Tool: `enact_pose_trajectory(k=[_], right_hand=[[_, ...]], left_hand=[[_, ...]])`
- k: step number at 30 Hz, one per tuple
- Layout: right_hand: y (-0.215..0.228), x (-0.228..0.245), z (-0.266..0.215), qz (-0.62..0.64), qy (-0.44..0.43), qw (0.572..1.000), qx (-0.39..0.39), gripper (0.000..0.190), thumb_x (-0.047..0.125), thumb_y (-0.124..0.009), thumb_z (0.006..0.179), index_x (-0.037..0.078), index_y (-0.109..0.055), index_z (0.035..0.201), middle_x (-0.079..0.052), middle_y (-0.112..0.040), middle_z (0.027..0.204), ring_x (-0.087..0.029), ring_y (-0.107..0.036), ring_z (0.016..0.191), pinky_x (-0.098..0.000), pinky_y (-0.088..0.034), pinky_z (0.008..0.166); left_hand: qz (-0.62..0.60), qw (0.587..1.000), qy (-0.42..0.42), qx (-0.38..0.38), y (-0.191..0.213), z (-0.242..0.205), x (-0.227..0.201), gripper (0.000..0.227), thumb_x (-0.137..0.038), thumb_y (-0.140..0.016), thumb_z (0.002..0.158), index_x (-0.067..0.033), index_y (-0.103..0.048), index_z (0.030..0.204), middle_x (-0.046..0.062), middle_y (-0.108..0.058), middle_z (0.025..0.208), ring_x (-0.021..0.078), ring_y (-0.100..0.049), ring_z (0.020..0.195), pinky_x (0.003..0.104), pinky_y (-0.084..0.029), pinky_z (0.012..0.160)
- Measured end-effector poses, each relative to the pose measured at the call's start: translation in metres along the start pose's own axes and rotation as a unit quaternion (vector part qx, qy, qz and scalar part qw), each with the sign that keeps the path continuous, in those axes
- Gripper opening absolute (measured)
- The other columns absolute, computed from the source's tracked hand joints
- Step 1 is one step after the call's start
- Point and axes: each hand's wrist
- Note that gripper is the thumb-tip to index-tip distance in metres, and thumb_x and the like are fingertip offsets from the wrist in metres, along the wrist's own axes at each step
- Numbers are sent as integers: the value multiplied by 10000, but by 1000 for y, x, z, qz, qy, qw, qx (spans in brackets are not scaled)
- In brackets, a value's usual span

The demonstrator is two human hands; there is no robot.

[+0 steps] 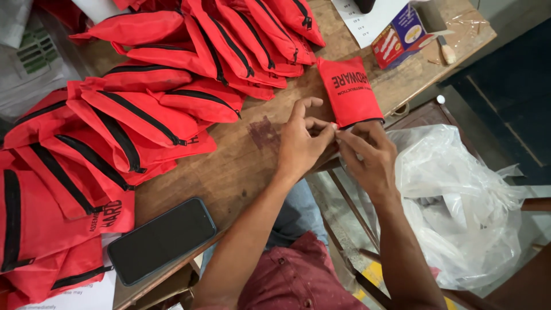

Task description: Packaging instruction manuals and hardware components into small red zipper pouches.

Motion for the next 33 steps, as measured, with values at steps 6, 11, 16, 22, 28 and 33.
enact_pose_trajectory(k=[6,11,16,22,28,33], right_hand=[[15,-20,6,-19,32,998,41,288,-62,-792,852,73,-759,1104,-98,-594,1069,-224,-659,854,-341,-525,723],[54,-56,15,-167,137,971,100,453,-111,-735,621,125,-787,1004,-106,-566,987,-297,-611,879,-414,-487,681],[70,-80,10,-166,83,974,127,381,-122,-776,763,159,-814,1017,-88,-498,944,-253,-541,820,-400,-452,671],[61,-50,16,-70,58,982,164,420,29,-849,775,88,-714,1169,-140,-560,1068,-301,-584,946,-411,-494,779],[49,-61,5,-47,67,983,166,669,136,-866,834,66,-482,1377,-205,-541,1287,-383,-606,1105,-440,-527,930],[36,-36,16,-139,119,969,168,677,110,-858,808,72,-507,1386,-207,-527,1314,-417,-559,1170,-502,-503,972]], left_hand=[[31,999,2,-18,-1,0,-3,484,-63,-757,861,-41,-500,1271,112,-795,844,114,-751,728,273,-599,670],[63,986,-60,-141,-5,-5,8,391,-27,-751,834,-50,-508,1138,97,-768,795,126,-738,700,287,-578,653],[31,982,-34,-182,-5,-3,7,377,-24,-736,827,-40,-485,1108,76,-707,719,129,-702,630,277,-564,605],[-29,983,-31,-178,5,-1,5,314,-8,-687,867,-34,-482,1103,75,-718,755,112,-709,617,259,-571,578],[-27,984,-73,-161,5,-2,3,213,23,-619,941,-23,-543,1134,64,-692,778,116,-716,638,259,-571,571],[-8,985,-71,-159,6,-3,3,139,48,-582,951,-17,-629,1064,59,-662,773,111,-720,623,253,-559,545]])
Point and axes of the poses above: each hand's wrist, its own z-axis towards the middle knuckle, its own y-axis out of the back of the hand, x = y × z
